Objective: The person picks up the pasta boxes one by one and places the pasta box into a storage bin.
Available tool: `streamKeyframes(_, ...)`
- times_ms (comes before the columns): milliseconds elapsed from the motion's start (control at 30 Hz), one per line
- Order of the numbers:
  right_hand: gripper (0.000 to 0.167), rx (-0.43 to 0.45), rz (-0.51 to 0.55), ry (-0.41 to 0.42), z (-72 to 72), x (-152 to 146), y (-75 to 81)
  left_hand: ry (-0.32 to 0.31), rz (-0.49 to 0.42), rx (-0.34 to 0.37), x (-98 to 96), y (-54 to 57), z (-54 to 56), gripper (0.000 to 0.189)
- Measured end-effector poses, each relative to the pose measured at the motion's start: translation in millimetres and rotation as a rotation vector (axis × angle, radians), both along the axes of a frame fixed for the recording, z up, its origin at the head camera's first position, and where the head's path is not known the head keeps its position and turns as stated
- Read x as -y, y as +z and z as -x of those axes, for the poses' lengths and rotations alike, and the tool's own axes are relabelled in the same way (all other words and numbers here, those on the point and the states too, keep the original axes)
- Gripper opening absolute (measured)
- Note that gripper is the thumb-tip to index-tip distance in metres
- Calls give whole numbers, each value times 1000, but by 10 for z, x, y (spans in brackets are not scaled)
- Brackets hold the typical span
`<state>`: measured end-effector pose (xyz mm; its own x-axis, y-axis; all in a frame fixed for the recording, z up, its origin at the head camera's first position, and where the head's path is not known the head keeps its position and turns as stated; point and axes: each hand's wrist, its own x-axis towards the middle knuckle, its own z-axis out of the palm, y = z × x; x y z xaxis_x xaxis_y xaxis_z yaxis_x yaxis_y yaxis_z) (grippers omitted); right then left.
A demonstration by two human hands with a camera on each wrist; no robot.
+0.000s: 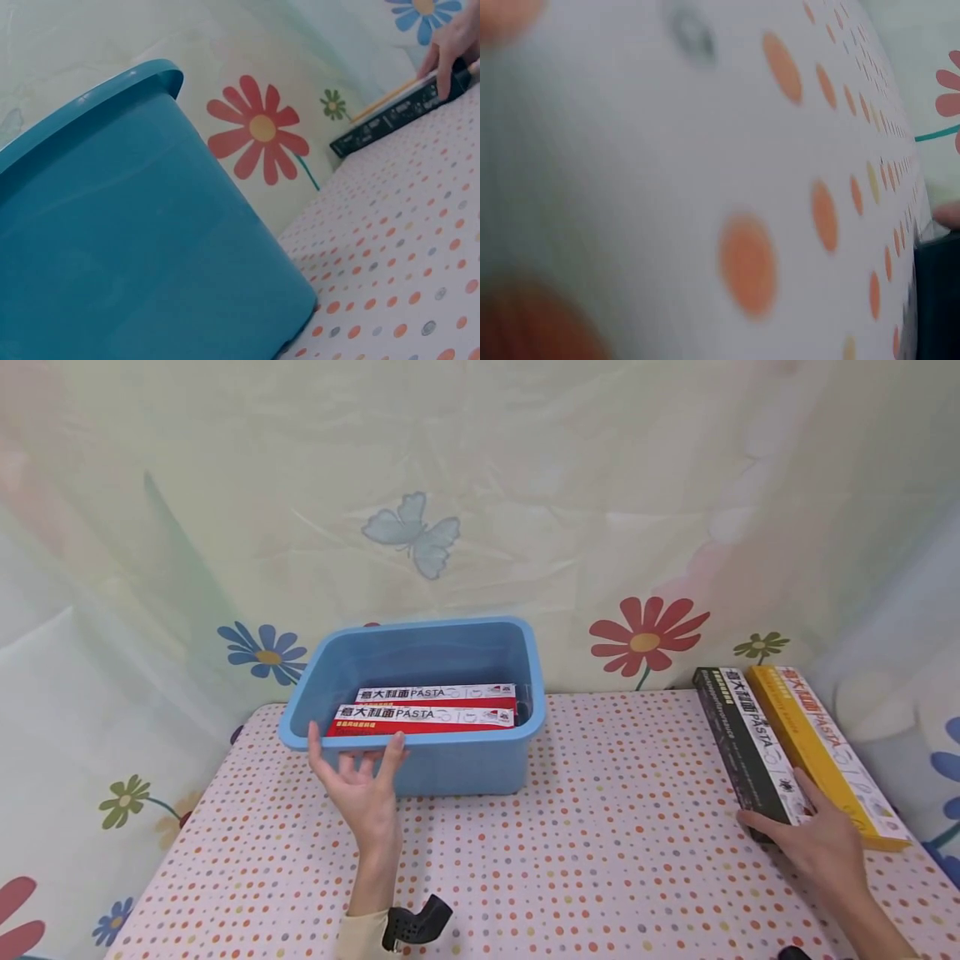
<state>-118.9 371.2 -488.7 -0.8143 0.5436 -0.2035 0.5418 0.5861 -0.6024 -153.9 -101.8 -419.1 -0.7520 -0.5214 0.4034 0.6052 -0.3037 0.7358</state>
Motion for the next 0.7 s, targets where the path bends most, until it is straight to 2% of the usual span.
streamKeyframes(233, 105, -10, 35, -103, -1, 67, -3, 1, -15, 6, -15, 3, 11, 106)
streamKeyframes(333, 104, -32, 32, -109, -32, 61, -29, -4, -12, 8, -26, -1, 16, 106)
streamKeyframes(500, 103, -62, 13, -42, -85, 81, 21, 1, 0, 7, -27, -6, 19, 105)
streamKeyframes(567, 101, -89, 4, 9, -104, 128, 101, 6, 3, 9, -25, -7, 18, 105)
streamKeyframes(700, 98, -204, -7, 162, -117, 275, 355, 11, -4, 8, -24, -1, 18, 105)
